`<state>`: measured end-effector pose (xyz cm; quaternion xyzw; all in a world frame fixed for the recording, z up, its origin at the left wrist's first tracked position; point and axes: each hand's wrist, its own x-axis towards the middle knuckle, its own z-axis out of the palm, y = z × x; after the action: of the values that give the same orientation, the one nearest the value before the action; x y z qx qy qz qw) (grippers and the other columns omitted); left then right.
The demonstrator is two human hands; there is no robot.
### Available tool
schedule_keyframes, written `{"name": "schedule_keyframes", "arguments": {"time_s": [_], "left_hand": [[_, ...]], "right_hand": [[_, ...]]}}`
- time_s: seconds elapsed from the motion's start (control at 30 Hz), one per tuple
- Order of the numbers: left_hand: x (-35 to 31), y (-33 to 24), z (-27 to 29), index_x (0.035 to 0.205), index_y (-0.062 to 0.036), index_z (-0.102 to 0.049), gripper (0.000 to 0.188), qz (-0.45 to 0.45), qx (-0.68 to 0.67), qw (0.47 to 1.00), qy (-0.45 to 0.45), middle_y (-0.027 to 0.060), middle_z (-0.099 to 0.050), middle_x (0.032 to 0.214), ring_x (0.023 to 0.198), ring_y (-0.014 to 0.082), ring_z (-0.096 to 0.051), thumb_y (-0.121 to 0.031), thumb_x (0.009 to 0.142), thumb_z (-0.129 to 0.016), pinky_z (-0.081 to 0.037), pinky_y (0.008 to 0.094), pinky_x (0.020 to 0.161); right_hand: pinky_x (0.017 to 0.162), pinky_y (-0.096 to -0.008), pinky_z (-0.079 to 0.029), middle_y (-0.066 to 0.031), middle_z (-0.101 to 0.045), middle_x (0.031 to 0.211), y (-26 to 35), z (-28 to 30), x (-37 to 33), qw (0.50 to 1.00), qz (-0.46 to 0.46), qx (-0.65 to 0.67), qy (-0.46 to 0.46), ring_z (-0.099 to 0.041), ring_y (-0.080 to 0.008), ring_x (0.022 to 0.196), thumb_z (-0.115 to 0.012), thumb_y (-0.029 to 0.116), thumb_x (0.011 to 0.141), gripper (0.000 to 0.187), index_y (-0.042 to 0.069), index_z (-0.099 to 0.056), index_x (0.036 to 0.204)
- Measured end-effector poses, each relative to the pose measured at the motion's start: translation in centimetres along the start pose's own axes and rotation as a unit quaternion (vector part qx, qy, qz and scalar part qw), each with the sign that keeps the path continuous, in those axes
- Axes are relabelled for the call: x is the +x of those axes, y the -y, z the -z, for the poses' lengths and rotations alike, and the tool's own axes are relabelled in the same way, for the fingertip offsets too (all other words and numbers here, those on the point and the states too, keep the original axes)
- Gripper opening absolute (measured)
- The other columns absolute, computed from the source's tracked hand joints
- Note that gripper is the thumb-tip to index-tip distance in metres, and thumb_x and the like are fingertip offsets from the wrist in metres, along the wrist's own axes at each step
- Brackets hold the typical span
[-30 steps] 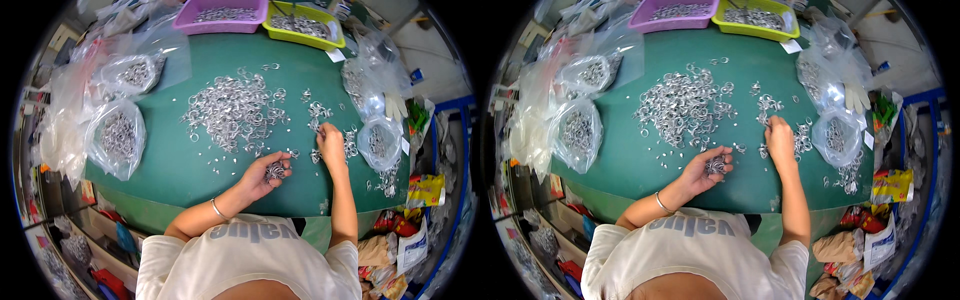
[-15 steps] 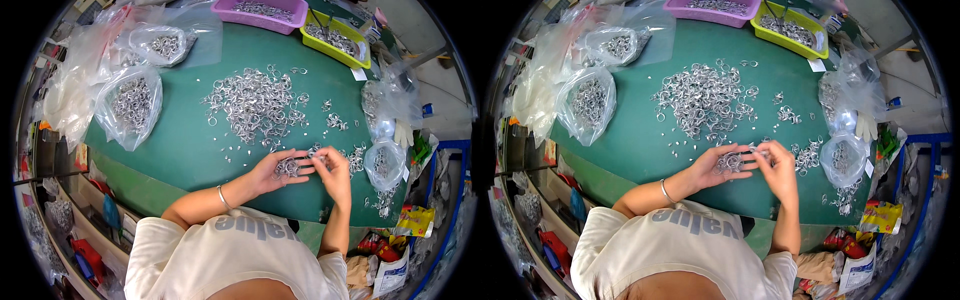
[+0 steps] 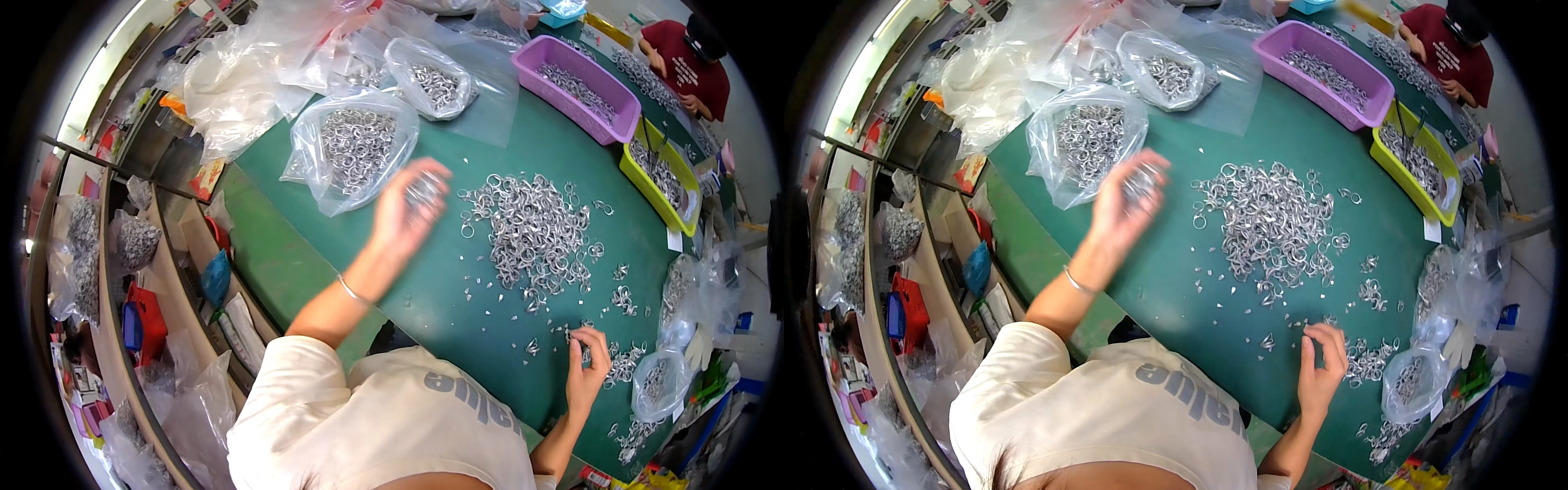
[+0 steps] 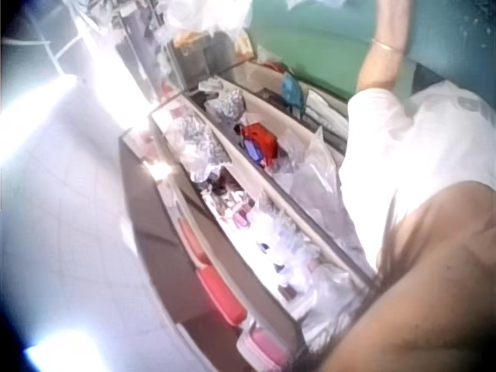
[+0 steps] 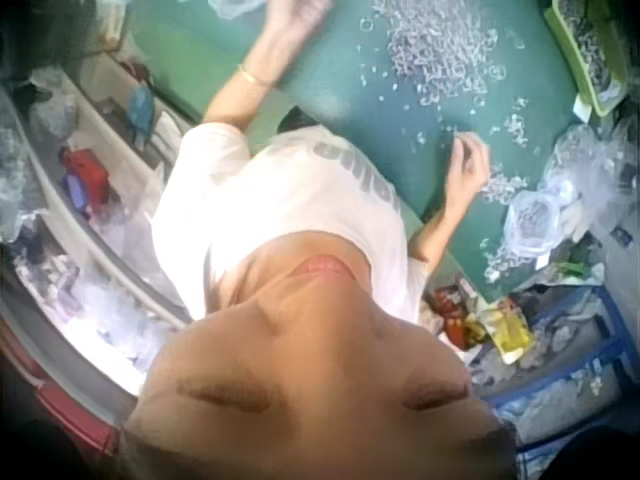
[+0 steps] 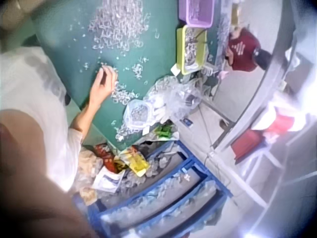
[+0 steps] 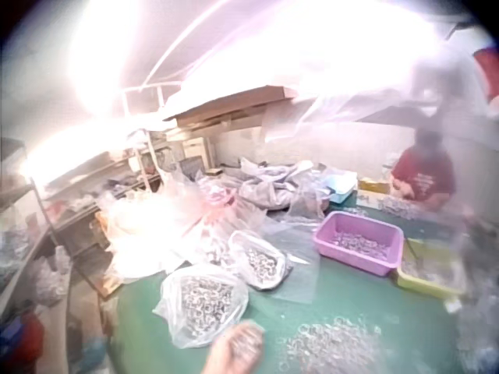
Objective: The person assembles small silver metal rings and pins by hand on a green worktable. They pick up components, interlock them, and place the finished assemblies into a clear plastic bag. The workspace contains multiple bags of parts and colored trays.
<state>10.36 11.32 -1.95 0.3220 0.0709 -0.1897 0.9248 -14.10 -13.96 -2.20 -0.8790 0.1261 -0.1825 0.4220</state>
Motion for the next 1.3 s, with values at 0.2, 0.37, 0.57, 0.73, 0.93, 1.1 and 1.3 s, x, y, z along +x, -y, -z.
{"name": "schedule_keyframes", "arguments": {"time_s": [0.2, 0.37, 0.57, 0.73, 0.93, 1.1, 1.3], "left_hand": [[7.7, -9.7, 6.1, 0.093, 0.0001, -0.063, 0.019, -0.511, 0.705, 0.469, -0.148, 0.0152, -0.06, 0.099, 0.094, 0.0283, -0.057, -0.017, 0.084, -0.063, -0.046, 0.0379, 0.079], [8.4, -9.5, 7.7, 0.096, -0.0001, -0.064, 0.03, -0.467, 0.797, 0.337, -0.182, 0.0193, -0.058, 0.103, 0.102, 0.0364, -0.054, -0.025, 0.08, -0.067, -0.042, 0.0441, 0.087], [4.9, -4.8, 3.0, 0.095, -0.0016, -0.063, 0.016, -0.609, 0.622, 0.467, -0.155, 0.0149, -0.053, 0.105, 0.102, 0.0305, -0.049, -0.003, 0.079, -0.062, -0.038, 0.0394, 0.091], [0.9, 6.4, -3.2, 0.099, -0.0038, -0.062, 0.024, -0.485, 0.653, 0.564, 0.144, 0.0149, -0.051, 0.115, 0.109, 0.0291, -0.047, -0.002, 0.075, -0.062, -0.037, 0.0405, 0.095], [1.0, 16.0, -4.6, 0.127, -0.0146, -0.049, 0.062, -0.299, 0.813, 0.385, 0.318, 0.0115, -0.037, 0.139, 0.127, 0.0378, -0.033, -0.04, 0.075, -0.069, -0.022, 0.0648, 0.101], [1.2, 14.5, -3.2, 0.121, -0.0154, -0.052, 0.047, -0.291, 0.81, 0.37, 0.349, 0.0081, -0.045, 0.129, 0.123, 0.0294, -0.039, -0.031, 0.079, -0.066, -0.022, 0.0662, 0.1], [2.9, 11.6, -1.6, 0.096, -0.0088, -0.05, 0.026, -0.332, 0.768, 0.476, 0.272, 0.005, -0.054, 0.105, 0.11, 0.0237, -0.049, 0.0, 0.074, -0.058, -0.022, 0.0649, 0.101]], "right_hand": [[0.075, -0.0282, -0.043, -0.0094, -0.06, 0.088, -1.9, -0.3, 0.0, 0.999, -0.029, 0.013, 0.012, -0.056, -0.0194, 0.083, -0.057, -0.002, 0.082, 0.004, -0.002, -0.059, 0.085], [0.08, -0.0301, -0.041, -0.0103, -0.059, 0.098, -3.8, 1.3, 0.3, 0.998, -0.037, -0.046, -0.019, -0.054, -0.0213, 0.092, -0.06, 0.002, 0.081, 0.011, 0.0, -0.059, 0.092], [0.098, -0.04, -0.035, -0.0177, -0.05, 0.123, -9.2, 3.0, 4.3, 0.974, -0.042, -0.188, -0.123, -0.044, -0.0337, 0.118, -0.071, 0.018, 0.076, 0.054, 0.004, -0.049, 0.123], [0.099, -0.0601, -0.024, -0.0199, -0.037, 0.138, -11.7, -1.1, 10.6, 0.949, -0.1, -0.283, -0.1, -0.031, -0.0397, 0.128, -0.067, 0.049, 0.075, 0.073, 0.015, -0.043, 0.134], [0.103, -0.0553, -0.024, -0.0149, -0.042, 0.135, -8.4, -4.4, 9.4, 0.963, 0.05, -0.257, 0.071, -0.031, -0.0358, 0.13, -0.072, 0.038, 0.073, 0.057, 0.013, -0.055, 0.121], [0.089, -0.0394, -0.034, -0.0081, -0.053, 0.106, -7.6, -2.3, 5.9, 0.979, 0.084, -0.157, 0.102, -0.047, -0.0279, 0.108, -0.07, 0.007, 0.068, 0.028, 0.007, -0.059, 0.094], [0.083, -0.0378, -0.041, -0.0113, -0.052, 0.102, -8.6, 0.7, 3.4, 0.994, -0.003, -0.108, -0.021, -0.051, -0.0319, 0.097, -0.052, -0.012, 0.069, 0.028, 0.002, -0.056, 0.092]]}}
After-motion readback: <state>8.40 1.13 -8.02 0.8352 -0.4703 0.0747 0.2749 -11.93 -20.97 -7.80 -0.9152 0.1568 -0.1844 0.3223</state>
